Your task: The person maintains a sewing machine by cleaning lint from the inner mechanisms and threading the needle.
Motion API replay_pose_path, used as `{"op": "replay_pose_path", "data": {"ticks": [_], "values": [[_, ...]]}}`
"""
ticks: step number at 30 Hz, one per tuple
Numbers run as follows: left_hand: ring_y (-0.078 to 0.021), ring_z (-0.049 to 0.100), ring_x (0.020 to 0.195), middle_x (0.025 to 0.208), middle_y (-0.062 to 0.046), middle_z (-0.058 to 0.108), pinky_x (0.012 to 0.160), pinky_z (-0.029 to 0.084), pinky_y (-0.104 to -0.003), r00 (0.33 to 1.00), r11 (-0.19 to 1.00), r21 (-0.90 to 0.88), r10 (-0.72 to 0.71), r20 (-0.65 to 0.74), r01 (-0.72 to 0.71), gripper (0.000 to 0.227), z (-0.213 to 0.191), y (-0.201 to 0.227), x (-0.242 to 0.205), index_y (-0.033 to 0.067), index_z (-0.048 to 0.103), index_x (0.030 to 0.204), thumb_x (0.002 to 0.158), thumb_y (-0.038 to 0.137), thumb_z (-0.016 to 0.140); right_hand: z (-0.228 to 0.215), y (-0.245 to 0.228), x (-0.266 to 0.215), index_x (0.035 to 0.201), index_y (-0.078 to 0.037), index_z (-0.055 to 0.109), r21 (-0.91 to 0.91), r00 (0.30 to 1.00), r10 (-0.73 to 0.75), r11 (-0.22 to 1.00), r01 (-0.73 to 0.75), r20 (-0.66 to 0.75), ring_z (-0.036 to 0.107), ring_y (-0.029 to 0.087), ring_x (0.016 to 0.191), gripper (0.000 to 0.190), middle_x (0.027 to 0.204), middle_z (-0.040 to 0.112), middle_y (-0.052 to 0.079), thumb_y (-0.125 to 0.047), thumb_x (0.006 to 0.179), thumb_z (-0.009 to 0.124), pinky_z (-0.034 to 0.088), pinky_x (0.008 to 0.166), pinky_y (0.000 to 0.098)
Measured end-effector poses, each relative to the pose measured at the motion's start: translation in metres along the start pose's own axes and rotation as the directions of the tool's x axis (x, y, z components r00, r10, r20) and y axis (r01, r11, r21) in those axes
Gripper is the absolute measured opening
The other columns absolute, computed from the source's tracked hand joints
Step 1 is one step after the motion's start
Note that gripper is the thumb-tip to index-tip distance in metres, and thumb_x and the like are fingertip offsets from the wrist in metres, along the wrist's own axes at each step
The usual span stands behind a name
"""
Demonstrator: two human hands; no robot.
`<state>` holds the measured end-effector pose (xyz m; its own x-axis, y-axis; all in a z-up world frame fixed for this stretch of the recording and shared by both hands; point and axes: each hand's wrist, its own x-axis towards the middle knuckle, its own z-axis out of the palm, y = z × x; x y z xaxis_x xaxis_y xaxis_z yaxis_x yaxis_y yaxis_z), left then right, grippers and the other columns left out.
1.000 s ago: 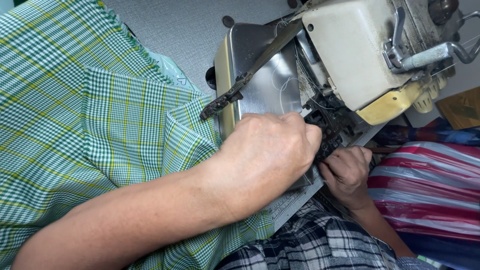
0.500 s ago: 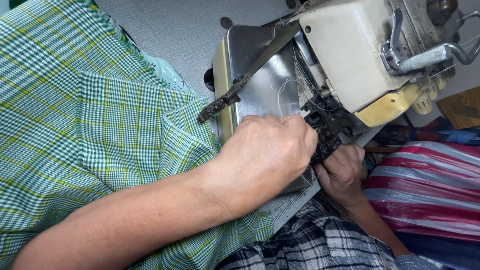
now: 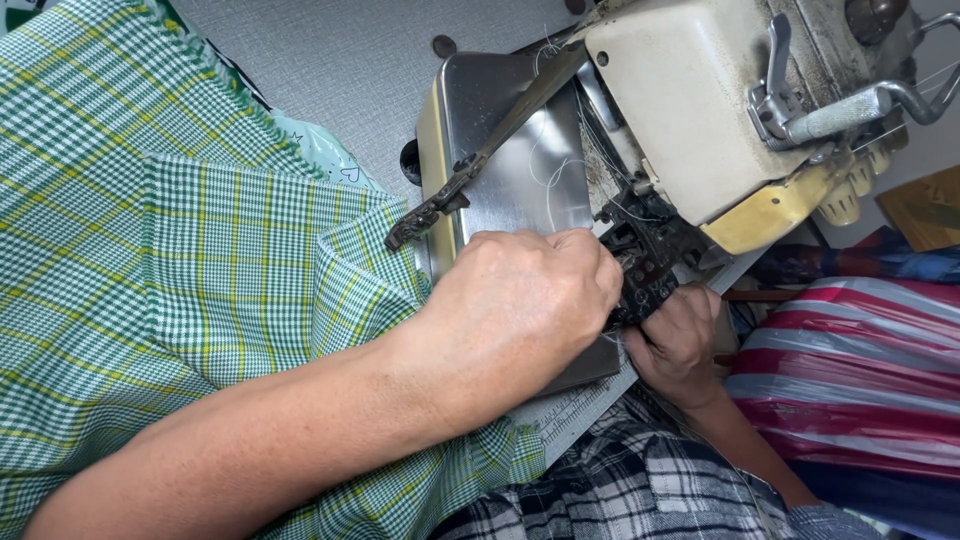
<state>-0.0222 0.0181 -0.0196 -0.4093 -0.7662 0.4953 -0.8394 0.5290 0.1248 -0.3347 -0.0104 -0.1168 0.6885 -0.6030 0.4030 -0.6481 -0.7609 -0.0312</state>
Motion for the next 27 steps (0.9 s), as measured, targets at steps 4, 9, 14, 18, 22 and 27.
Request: {"op": "replay_pose_path", "data": {"ticks": [4, 9, 14, 18, 22, 27], "values": [[-0.0201, 0.057, 0.054, 0.076, -0.003, 0.054, 0.038, 0.042, -0.036, 1.0, 1.0, -0.024, -0.006, -0.001, 0.006, 0.004, -0.004, -0.001, 0.0, 0.0191, 0.062, 0.085, 0.085, 0.016, 0.064, 0.001, 0.002, -0.003, 0.071, -0.005, 0.054, -0.004, 1.0, 0.002, 1.0, -0.002, 0.01, 0.052, 0.033, 0.082, 0.02, 0.075, 0.052, 0.008, -0.005, 0.081, 0.072, 0.035, 0.079, 0.047], [-0.022, 0.058, 0.054, 0.073, -0.002, 0.054, 0.038, 0.042, -0.038, 1.0, 0.999, -0.048, -0.013, 0.027, 0.014, 0.005, -0.003, -0.001, 0.0, 0.0179, 0.063, 0.084, 0.084, 0.014, 0.065, 0.002, 0.005, -0.006, 0.074, -0.004, 0.056, 0.002, 1.0, 0.006, 1.0, -0.006, 0.013, 0.051, 0.034, 0.083, 0.016, 0.077, 0.052, 0.008, -0.004, 0.081, 0.07, 0.034, 0.079, 0.0471], [-0.0196, 0.058, 0.05, 0.072, -0.001, 0.051, 0.036, 0.043, -0.039, 0.998, 0.998, -0.042, -0.052, -0.027, 0.051, 0.009, -0.002, 0.0, 0.002, 0.0189, 0.06, 0.082, 0.084, 0.011, 0.064, 0.005, 0.009, -0.01, 0.076, -0.004, 0.057, 0.008, 1.0, 0.004, 1.0, -0.005, 0.011, 0.05, 0.034, 0.085, 0.013, 0.08, 0.052, 0.008, -0.003, 0.08, 0.069, 0.034, 0.079, 0.0467], [-0.0195, 0.058, 0.051, 0.073, 0.0, 0.052, 0.036, 0.042, -0.038, 0.998, 0.998, -0.032, -0.058, -0.039, 0.057, 0.007, 0.009, 0.001, 0.003, 0.0204, 0.06, 0.084, 0.085, 0.014, 0.063, 0.003, 0.006, -0.007, 0.074, -0.005, 0.057, -0.002, 1.0, 0.016, 1.0, -0.016, 0.019, 0.05, 0.034, 0.083, 0.017, 0.077, 0.051, 0.008, -0.006, 0.082, 0.072, 0.034, 0.078, 0.0467], [-0.0228, 0.06, 0.053, 0.075, -0.002, 0.052, 0.037, 0.043, -0.04, 0.998, 0.996, -0.083, -0.023, -0.058, 0.018, 0.008, 0.01, -0.002, 0.004, 0.0182, 0.06, 0.085, 0.084, 0.013, 0.065, 0.003, 0.007, -0.008, 0.077, -0.004, 0.058, -0.005, 1.0, 0.007, 1.0, -0.007, 0.017, 0.049, 0.034, 0.082, 0.011, 0.078, 0.05, 0.008, -0.003, 0.08, 0.069, 0.034, 0.077, 0.0465], [-0.0222, 0.057, 0.053, 0.073, -0.002, 0.051, 0.038, 0.043, -0.039, 1.0, 0.995, -0.102, 0.004, 0.01, -0.003, 0.008, 0.001, -0.003, 0.002, 0.0171, 0.061, 0.083, 0.085, 0.012, 0.065, 0.004, 0.006, -0.006, 0.072, -0.006, 0.054, 0.007, 1.0, 0.01, 1.0, -0.01, 0.001, 0.047, 0.033, 0.078, 0.019, 0.075, 0.048, 0.007, -0.008, 0.081, 0.07, 0.033, 0.076, 0.0472]]}}
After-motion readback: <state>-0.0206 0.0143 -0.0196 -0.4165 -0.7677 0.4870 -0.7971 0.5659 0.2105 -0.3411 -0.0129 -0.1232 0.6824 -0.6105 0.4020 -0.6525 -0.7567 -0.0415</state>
